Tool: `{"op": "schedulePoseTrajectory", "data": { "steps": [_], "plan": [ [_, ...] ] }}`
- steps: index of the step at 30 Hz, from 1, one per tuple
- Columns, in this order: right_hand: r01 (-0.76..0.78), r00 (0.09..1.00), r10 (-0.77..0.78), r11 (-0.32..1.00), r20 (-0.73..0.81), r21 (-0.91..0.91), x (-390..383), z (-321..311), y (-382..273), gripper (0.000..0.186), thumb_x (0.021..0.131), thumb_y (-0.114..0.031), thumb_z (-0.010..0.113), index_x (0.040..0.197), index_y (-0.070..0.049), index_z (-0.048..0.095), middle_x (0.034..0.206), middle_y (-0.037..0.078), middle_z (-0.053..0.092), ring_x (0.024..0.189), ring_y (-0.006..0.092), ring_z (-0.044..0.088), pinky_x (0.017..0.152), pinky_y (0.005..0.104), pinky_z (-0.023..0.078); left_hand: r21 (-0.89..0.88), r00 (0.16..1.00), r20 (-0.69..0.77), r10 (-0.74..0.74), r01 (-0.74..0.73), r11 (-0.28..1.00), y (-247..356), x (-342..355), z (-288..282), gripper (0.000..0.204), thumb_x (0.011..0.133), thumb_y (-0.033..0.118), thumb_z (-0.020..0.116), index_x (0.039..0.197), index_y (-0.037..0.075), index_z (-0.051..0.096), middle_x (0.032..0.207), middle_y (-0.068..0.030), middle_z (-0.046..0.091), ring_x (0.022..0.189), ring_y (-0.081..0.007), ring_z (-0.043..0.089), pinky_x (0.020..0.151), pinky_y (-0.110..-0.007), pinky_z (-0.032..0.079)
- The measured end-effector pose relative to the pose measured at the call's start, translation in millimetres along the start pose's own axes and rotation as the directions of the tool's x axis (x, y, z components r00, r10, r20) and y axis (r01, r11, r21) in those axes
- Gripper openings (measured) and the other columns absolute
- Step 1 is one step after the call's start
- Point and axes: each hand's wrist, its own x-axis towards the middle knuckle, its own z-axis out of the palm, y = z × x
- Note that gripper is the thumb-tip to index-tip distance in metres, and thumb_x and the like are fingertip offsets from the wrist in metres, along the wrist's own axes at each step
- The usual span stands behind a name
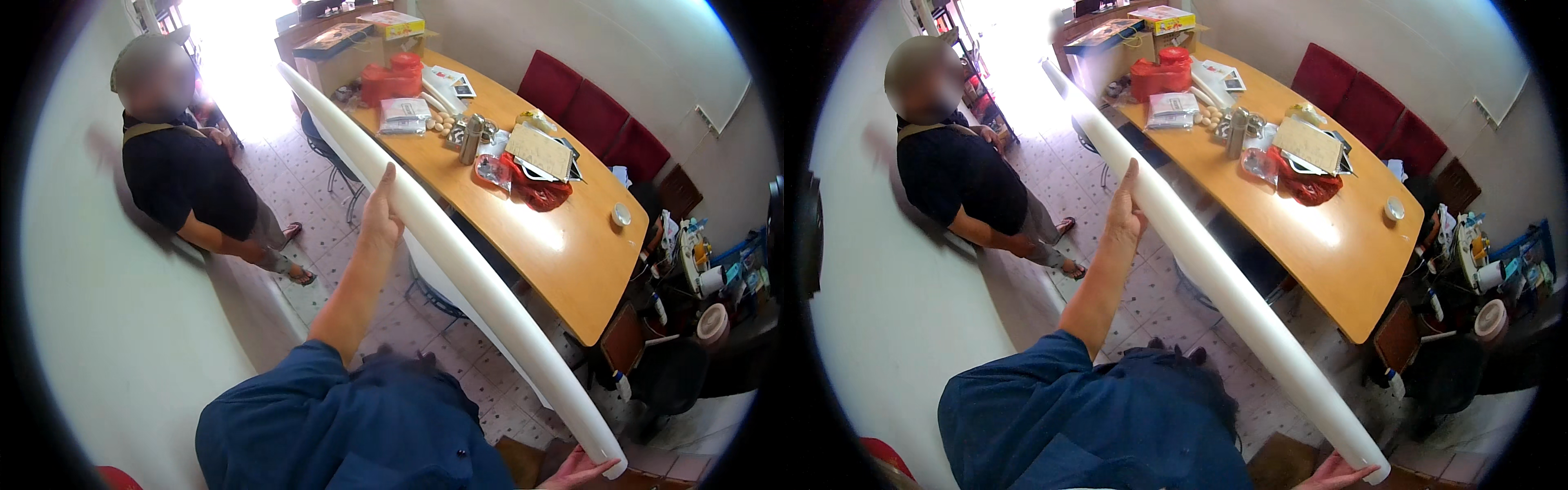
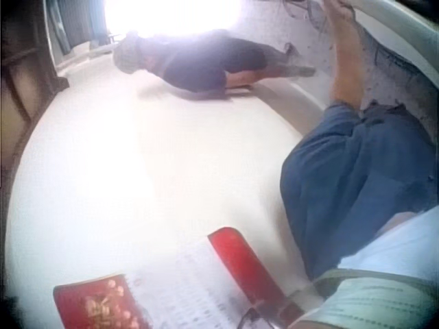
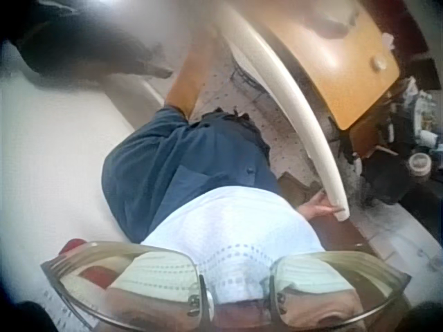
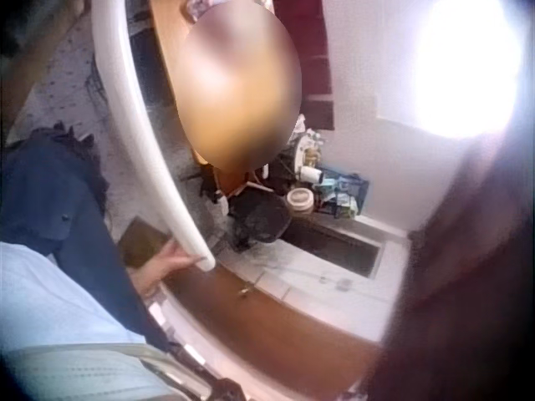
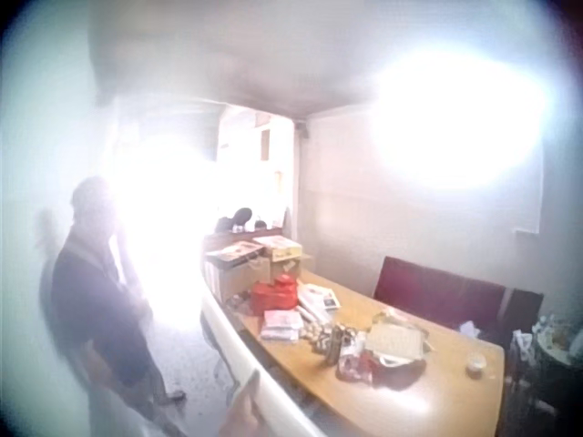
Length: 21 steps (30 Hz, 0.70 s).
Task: The person unrolls a large white vinyl sheet and drapes it over the rear of a silver car in a garage. They smooth the sheet over the trunk and rear window, then roll it back up and carry it into an adjacent room.
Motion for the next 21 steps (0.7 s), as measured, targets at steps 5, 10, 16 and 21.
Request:
{"op": "schedulePoseTrajectory", "data": {
  "steps": [5,10,16,21],
  "plan": [
    [-0.07,0.997,0.068,0.99,0.021,0.119,44,-42,25,0.075,0.074,-0.052,0.053,0.127,-0.003,0.031,0.125,0.017,0.039,0.116,0.0304,0.037,0.097,0.0456,0.027,-0.006,0.987,0.152,0.049,-0.048,0.999,12,-6,9,0.036,0.079,0.032,0.063,0.098,0.004,0.05,0.084,-0.0046,0.054,0.077,-0.0173,0.055,0.067,-0.032,0.048],
    [-0.078,0.997,0.076,0.99,0.022,0.119,64,-53,28,0.077,0.073,-0.056,0.049,0.125,-0.003,0.033,0.122,0.017,0.041,0.111,0.0308,0.039,0.092,0.0448,0.03,0.102,0.984,0.171,0.054,-0.072,0.992,19,-6,11,0.033,0.079,0.031,0.062,0.096,0.005,0.051,0.081,-0.0044,0.055,0.074,-0.017,0.055,0.066,-0.032,0.048],
    [-0.079,0.997,0.076,0.992,0.034,0.101,79,-56,35,0.08,0.071,-0.061,0.044,0.124,-0.003,0.035,0.118,0.017,0.044,0.105,0.0314,0.043,0.086,0.0438,0.034,0.042,0.982,0.158,0.103,-0.111,0.993,24,3,13,0.031,0.08,0.03,0.061,0.096,0.006,0.052,0.081,-0.004,0.055,0.074,-0.0169,0.055,0.068,-0.032,0.048],
    [-0.058,0.998,0.056,0.997,0.042,0.052,75,-48,33,0.083,0.069,-0.066,0.039,0.122,-0.002,0.036,0.115,0.018,0.046,0.1,0.0319,0.046,0.08,0.043,0.037,-0.004,0.972,0.217,0.088,-0.089,0.996,31,4,22,0.028,0.08,0.028,0.06,0.096,0.006,0.052,0.083,-0.0045,0.055,0.077,-0.0169,0.055,0.07,-0.032,0.047]
  ]
}}
